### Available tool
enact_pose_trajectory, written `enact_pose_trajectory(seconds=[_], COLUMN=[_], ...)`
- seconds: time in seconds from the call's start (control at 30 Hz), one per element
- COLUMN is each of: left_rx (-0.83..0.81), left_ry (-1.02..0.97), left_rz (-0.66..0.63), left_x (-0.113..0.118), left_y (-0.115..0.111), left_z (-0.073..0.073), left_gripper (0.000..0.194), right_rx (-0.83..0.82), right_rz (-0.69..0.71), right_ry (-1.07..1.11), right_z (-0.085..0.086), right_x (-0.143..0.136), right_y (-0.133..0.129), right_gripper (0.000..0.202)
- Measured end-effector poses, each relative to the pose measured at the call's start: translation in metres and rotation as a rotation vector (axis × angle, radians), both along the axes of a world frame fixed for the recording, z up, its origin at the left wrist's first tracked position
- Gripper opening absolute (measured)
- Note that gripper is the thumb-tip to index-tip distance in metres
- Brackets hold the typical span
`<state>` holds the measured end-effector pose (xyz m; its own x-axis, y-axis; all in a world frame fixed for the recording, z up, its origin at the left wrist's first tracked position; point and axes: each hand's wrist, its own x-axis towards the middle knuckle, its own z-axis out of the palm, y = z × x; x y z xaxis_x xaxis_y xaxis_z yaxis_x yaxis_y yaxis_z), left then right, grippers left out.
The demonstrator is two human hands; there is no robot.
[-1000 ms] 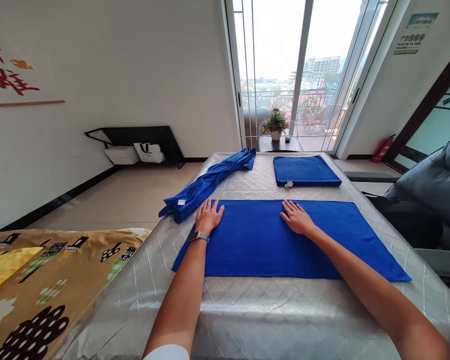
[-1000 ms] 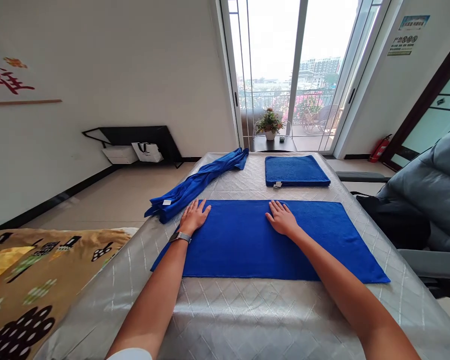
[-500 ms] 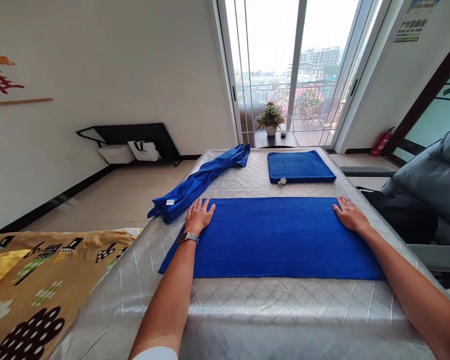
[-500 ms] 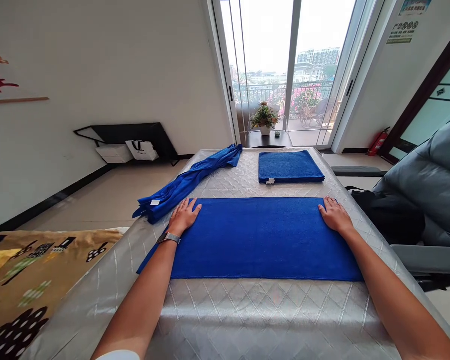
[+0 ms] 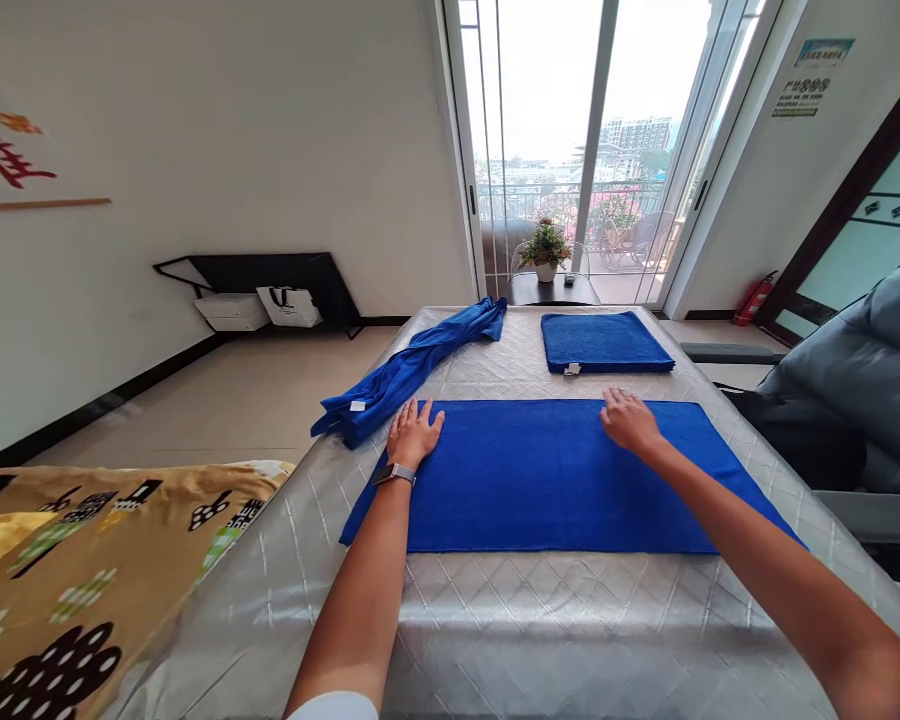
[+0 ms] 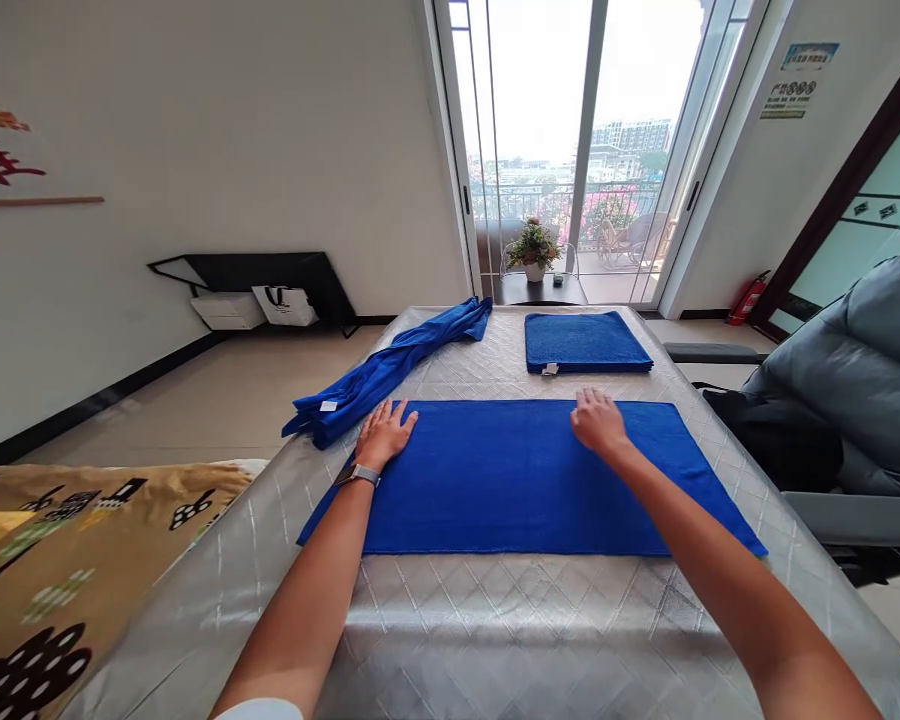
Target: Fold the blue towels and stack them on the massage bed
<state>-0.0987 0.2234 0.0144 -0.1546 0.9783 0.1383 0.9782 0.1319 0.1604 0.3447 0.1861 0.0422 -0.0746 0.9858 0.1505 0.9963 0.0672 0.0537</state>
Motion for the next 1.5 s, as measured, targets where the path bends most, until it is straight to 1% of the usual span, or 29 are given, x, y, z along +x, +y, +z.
enact_pose_trajectory(seconds=[0.07,0.13,0.17,0.2,0.23,0.27,0.3,0.33,0.4,0.43,0.5,0.57,0.63,0.7,0.73,0.8,0.93,1.1,1.2,1.27,1.33,1.43,1.5], left_rx=[0.001,-0.004,-0.008,-0.011,-0.013,-0.013,-0.011,-0.008,-0.001,0.002,0.009,0.018,0.022,0.027,0.032,0.044,0.072,0.147,0.192,0.170,0.108,0.015,-0.025], left_ry=[-0.001,-0.003,-0.006,-0.009,-0.012,-0.012,-0.010,-0.007,-0.004,-0.005,-0.012,-0.017,-0.021,-0.025,-0.024,-0.016,-0.008,0.015,0.016,0.014,0.031,0.081,0.098], left_rz=[0.000,0.002,0.003,0.003,0.004,0.005,0.006,0.007,0.009,0.008,0.005,0.000,-0.005,-0.005,-0.005,-0.008,-0.023,-0.073,-0.104,-0.150,-0.214,-0.300,-0.323], left_x=[0.001,0.002,0.002,0.002,0.002,0.002,0.002,0.002,0.001,0.001,0.000,-0.002,-0.003,-0.005,-0.005,-0.007,-0.007,-0.006,-0.007,-0.011,-0.017,-0.027,-0.033], left_y=[-0.001,-0.002,-0.003,-0.003,-0.003,-0.003,-0.003,-0.002,-0.001,-0.001,0.001,0.002,0.004,0.005,0.006,0.007,0.006,0.002,-0.004,-0.014,-0.030,-0.062,-0.084], left_z=[0.001,0.003,0.004,0.004,0.004,0.004,0.003,0.002,0.000,-0.001,-0.003,-0.005,-0.007,-0.008,-0.009,-0.011,-0.010,-0.001,0.006,0.008,0.007,0.002,-0.001], left_gripper=[0.065,0.065,0.065,0.065,0.065,0.065,0.064,0.064,0.064,0.064,0.064,0.065,0.065,0.065,0.064,0.063,0.061,0.057,0.052,0.050,0.053,0.059,0.060], right_rx=[-0.040,-0.077,-0.110,-0.144,-0.177,-0.202,-0.215,-0.218,-0.209,-0.201,-0.191,-0.177,-0.162,-0.139,-0.131,-0.124,-0.120,-0.113,-0.109,-0.108,-0.107,-0.106,-0.099], right_rz=[0.134,0.267,0.310,0.338,0.349,0.346,0.335,0.315,0.253,0.209,0.103,-0.024,-0.150,-0.236,-0.256,-0.267,-0.266,-0.256,-0.259,-0.264,-0.264,-0.262,-0.255], right_ry=[0.124,0.219,0.247,0.264,0.271,0.270,0.264,0.253,0.222,0.200,0.159,0.127,0.128,0.141,0.147,0.156,0.169,0.177,0.184,0.186,0.187,0.188,0.185], right_z=[0.000,-0.004,-0.006,-0.009,-0.012,-0.015,-0.018,-0.020,-0.025,-0.027,-0.032,-0.037,-0.043,-0.049,-0.051,-0.055,-0.055,-0.051,-0.051,-0.051,-0.051,-0.053,-0.056], right_x=[-0.063,-0.116,-0.136,-0.149,-0.156,-0.157,-0.152,-0.141,-0.102,-0.077,-0.017,0.047,0.102,0.141,0.154,0.165,0.160,0.155,0.155,0.156,0.156,0.156,0.157], right_y=[-0.001,-0.003,-0.004,-0.005,-0.006,-0.006,-0.006,-0.005,-0.004,-0.003,-0.003,-0.005,-0.008,-0.011,-0.012,-0.012,-0.012,-0.015,-0.016,-0.016,-0.015,-0.015,-0.014], right_gripper=[0.065,0.071,0.073,0.074,0.075,0.075,0.075,0.075,0.074,0.073,0.072,0.072,0.074,0.075,0.076,0.077,0.079,0.078,0.078,0.078,0.078,0.078,0.078])
